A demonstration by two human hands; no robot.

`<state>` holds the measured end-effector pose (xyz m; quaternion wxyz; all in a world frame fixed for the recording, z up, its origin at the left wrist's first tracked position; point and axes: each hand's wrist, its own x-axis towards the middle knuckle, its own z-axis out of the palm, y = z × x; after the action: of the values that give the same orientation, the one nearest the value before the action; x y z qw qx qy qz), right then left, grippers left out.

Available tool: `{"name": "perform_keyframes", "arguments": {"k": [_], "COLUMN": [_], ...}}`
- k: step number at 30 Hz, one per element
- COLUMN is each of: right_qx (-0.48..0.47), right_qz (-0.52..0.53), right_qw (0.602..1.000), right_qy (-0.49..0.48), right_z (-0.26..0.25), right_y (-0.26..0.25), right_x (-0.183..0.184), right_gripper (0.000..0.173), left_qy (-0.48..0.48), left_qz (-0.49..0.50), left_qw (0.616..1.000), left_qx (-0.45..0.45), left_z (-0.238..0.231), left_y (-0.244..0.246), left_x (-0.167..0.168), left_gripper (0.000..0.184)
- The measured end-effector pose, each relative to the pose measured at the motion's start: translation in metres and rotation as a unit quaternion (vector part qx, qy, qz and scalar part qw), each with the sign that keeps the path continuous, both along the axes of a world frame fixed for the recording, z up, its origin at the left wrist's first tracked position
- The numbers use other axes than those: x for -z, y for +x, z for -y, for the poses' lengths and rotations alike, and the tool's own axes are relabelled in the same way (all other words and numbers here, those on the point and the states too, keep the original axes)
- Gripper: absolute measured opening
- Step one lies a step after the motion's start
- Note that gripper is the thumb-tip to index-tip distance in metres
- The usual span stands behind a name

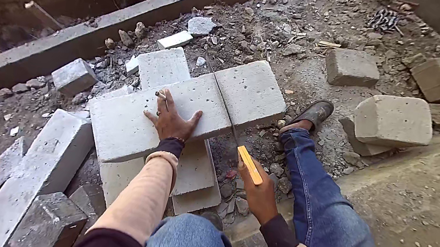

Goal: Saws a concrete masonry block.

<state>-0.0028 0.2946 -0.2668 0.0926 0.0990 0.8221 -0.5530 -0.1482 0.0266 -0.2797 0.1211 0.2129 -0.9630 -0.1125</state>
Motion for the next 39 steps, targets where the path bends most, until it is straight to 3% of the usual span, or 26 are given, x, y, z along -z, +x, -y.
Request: {"name": "perform_keyframes", "arguments": {"k": [5,7,10,12,17,20,22,25,29,32,34,36,39], "right_qx": [-0.006,-0.008,-0.002,-0.008,-0.016,-0.022,-0.026,-0.018,0.001,0.008,-0.006,-0.004,0.001], "right_qz": [-0.014,-0.033,-0.034,-0.017,0.046,0.076,0.071,-0.025,-0.077,-0.049,-0.032,-0.05,-0.065], "right_qw": [1.0,0.999,0.999,0.999,0.999,0.997,0.997,0.999,0.997,0.999,0.999,0.998,0.997], "right_qy": [-0.008,0.01,0.033,0.034,0.014,0.013,0.019,0.019,0.013,0.001,0.003,0.033,0.03], "right_z": [-0.044,-0.034,0.009,0.031,0.03,0.027,0.029,0.031,0.005,-0.028,-0.038,-0.023,0.031], "right_y": [0.124,0.093,-0.02,-0.059,-0.064,-0.066,-0.064,-0.047,0.017,0.102,0.124,0.085,-0.026], "right_x": [-0.012,-0.008,-0.014,-0.027,-0.026,-0.026,-0.026,-0.013,0.006,-0.026,-0.042,-0.043,-0.031], "right_gripper": [0.055,0.052,0.051,0.055,0.056,0.059,0.064,0.07,0.055,0.051,0.053,0.047,0.044], "left_qy": [-0.004,-0.01,-0.001,0.007,0.038,0.009,0.002,0.015,0.019,0.014,0.025,0.041,0.046], "left_qz": [-0.002,-0.007,-0.008,-0.014,-0.094,-0.116,-0.082,-0.055,-0.041,-0.026,-0.022,-0.018,-0.03], "left_qw": [0.999,0.999,0.999,0.999,0.995,0.987,0.979,0.969,0.966,0.969,0.974,0.977,0.973], "left_qx": [0.034,0.043,0.043,0.038,0.02,-0.109,-0.186,-0.239,-0.255,-0.244,-0.225,-0.211,-0.222], "left_z": [0.004,0.007,0.006,0.008,0.051,0.103,0.113,0.109,0.105,0.108,0.111,0.111,0.111], "left_y": [-0.002,-0.007,-0.002,-0.004,0.027,0.045,0.045,0.041,0.043,0.037,0.033,0.029,0.033], "left_x": [-0.002,-0.002,0.001,-0.003,-0.014,-0.008,-0.004,-0.003,-0.005,-0.005,-0.006,-0.011,-0.011], "left_gripper": [0.129,0.128,0.13,0.13,0.118,0.123,0.126,0.125,0.128,0.128,0.127,0.126,0.129]}}
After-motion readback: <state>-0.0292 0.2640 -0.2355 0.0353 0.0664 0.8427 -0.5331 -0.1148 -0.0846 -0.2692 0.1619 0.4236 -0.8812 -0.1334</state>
